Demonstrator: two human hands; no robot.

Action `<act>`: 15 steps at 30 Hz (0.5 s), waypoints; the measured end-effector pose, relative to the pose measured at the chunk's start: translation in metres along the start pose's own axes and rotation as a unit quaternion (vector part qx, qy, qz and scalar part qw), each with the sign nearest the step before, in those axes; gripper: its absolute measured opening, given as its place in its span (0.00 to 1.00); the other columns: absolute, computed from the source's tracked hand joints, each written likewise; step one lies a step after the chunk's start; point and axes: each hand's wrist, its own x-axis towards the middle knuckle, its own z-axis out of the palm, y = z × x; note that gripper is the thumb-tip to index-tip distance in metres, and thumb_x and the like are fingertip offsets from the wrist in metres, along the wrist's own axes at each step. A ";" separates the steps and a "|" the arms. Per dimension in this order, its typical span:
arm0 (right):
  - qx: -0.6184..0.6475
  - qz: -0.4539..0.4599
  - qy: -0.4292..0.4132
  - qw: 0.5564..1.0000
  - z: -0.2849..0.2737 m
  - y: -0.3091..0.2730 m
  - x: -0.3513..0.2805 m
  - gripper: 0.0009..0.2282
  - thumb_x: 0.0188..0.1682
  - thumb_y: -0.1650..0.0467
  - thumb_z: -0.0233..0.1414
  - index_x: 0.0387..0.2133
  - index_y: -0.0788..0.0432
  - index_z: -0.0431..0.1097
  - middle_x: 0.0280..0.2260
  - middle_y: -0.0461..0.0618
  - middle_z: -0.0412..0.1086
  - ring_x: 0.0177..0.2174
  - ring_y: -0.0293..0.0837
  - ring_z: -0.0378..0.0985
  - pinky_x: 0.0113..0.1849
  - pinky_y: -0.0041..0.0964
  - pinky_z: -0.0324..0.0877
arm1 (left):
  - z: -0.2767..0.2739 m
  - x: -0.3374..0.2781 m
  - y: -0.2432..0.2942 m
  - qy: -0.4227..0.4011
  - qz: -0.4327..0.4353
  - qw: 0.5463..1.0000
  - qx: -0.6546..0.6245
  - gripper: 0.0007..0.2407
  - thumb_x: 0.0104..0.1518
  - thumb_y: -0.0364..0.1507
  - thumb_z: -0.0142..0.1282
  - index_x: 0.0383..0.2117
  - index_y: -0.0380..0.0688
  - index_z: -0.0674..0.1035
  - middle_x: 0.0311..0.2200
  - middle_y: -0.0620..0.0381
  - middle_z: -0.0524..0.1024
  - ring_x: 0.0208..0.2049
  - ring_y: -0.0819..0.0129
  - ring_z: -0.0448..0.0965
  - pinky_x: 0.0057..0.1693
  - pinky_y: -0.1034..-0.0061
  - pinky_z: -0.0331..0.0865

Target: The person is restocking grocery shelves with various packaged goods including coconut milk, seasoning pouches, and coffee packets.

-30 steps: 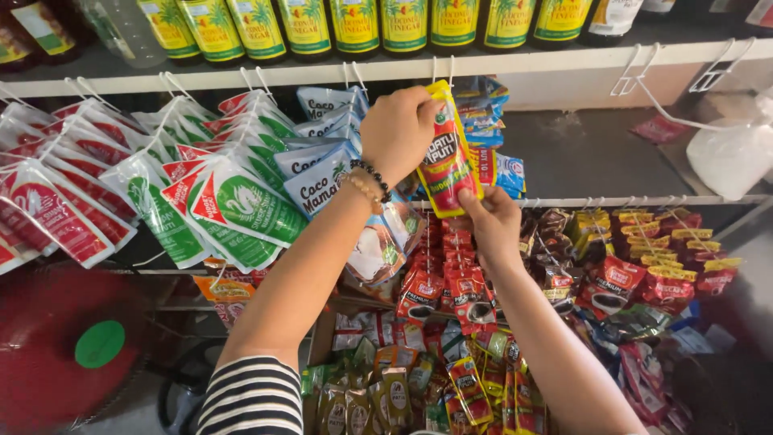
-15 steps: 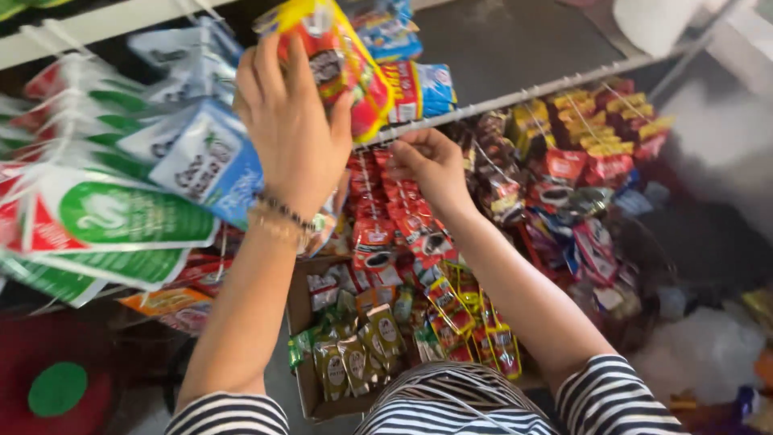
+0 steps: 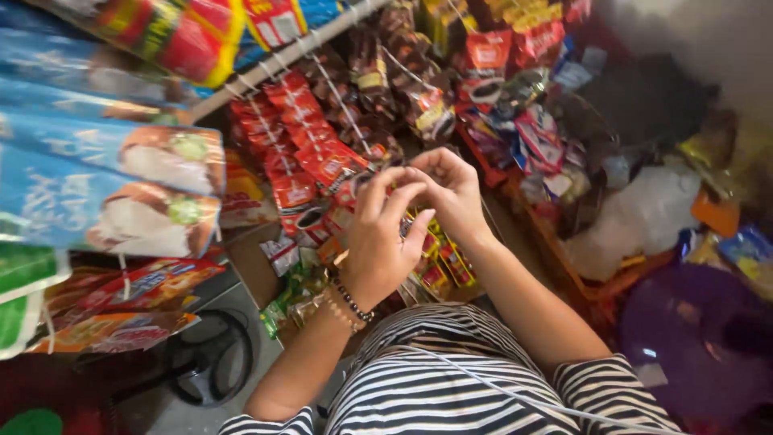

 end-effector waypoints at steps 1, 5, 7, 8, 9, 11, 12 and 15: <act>0.000 0.004 0.008 1.000 -0.015 0.014 -0.007 0.04 0.53 0.74 0.57 0.37 0.64 0.70 0.32 0.48 0.77 0.31 0.35 0.80 0.34 0.30 0.78 | 0.016 -0.007 -0.006 -0.008 -0.002 1.000 -0.005 0.13 0.56 0.28 0.65 0.46 0.42 0.79 0.55 0.46 0.72 0.57 0.48 0.72 0.64 0.56 0.64; -0.056 0.068 0.082 0.993 -0.076 0.077 -0.037 0.03 0.52 0.76 0.57 0.36 0.64 0.71 0.31 0.47 0.76 0.30 0.35 0.78 0.34 0.28 0.73 | 0.082 -0.040 -0.036 -0.074 -0.094 0.985 -0.125 0.12 0.55 0.27 0.63 0.44 0.40 0.80 0.50 0.48 0.75 0.53 0.50 0.76 0.59 0.62 0.69; -0.073 0.084 0.094 0.989 -0.112 0.126 -0.055 0.03 0.52 0.76 0.57 0.36 0.65 0.71 0.32 0.46 0.76 0.32 0.35 0.78 0.36 0.28 0.73 | 0.117 -0.063 -0.055 -0.100 -0.127 0.974 -0.160 0.11 0.55 0.27 0.63 0.43 0.40 0.80 0.49 0.47 0.75 0.51 0.51 0.77 0.58 0.64 0.71; -0.107 0.080 0.094 0.987 -0.133 0.156 -0.065 0.04 0.50 0.77 0.57 0.36 0.65 0.71 0.32 0.45 0.76 0.33 0.35 0.77 0.37 0.28 0.73 | 0.136 -0.075 -0.065 -0.129 -0.136 0.967 -0.173 0.09 0.55 0.26 0.63 0.41 0.41 0.82 0.47 0.48 0.77 0.50 0.52 0.78 0.57 0.65 0.71; -0.140 0.074 0.093 0.983 -0.153 0.187 -0.071 0.05 0.48 0.77 0.57 0.37 0.65 0.71 0.33 0.44 0.76 0.34 0.35 0.77 0.39 0.29 0.73 | 0.154 -0.086 -0.076 -0.157 -0.143 0.959 -0.186 0.07 0.56 0.25 0.62 0.39 0.41 0.83 0.45 0.49 0.78 0.49 0.53 0.79 0.56 0.66 0.72; -0.125 0.110 0.120 0.979 -0.180 0.231 -0.088 0.06 0.48 0.78 0.56 0.37 0.65 0.71 0.33 0.45 0.76 0.34 0.36 0.77 0.38 0.30 0.73 | 0.190 -0.113 -0.092 -0.197 -0.201 0.933 -0.225 0.07 0.57 0.26 0.61 0.40 0.40 0.82 0.44 0.49 0.78 0.46 0.57 0.81 0.53 0.69 0.74; -0.114 0.143 0.146 0.972 -0.192 0.253 -0.099 0.06 0.48 0.78 0.56 0.38 0.66 0.71 0.34 0.45 0.75 0.34 0.36 0.77 0.38 0.31 0.74 | 0.207 -0.129 -0.099 -0.234 -0.254 0.900 -0.265 0.07 0.58 0.26 0.59 0.40 0.40 0.81 0.44 0.49 0.78 0.42 0.61 0.83 0.50 0.71 0.76; -0.197 0.223 0.194 0.935 -0.218 0.302 -0.124 0.04 0.53 0.76 0.57 0.37 0.67 0.74 0.33 0.51 0.76 0.32 0.39 0.75 0.34 0.34 0.72 | 0.248 -0.163 -0.113 -0.275 -0.323 0.870 -0.249 0.10 0.57 0.26 0.59 0.44 0.44 0.82 0.37 0.51 0.84 0.36 0.66 0.84 0.45 0.72 0.76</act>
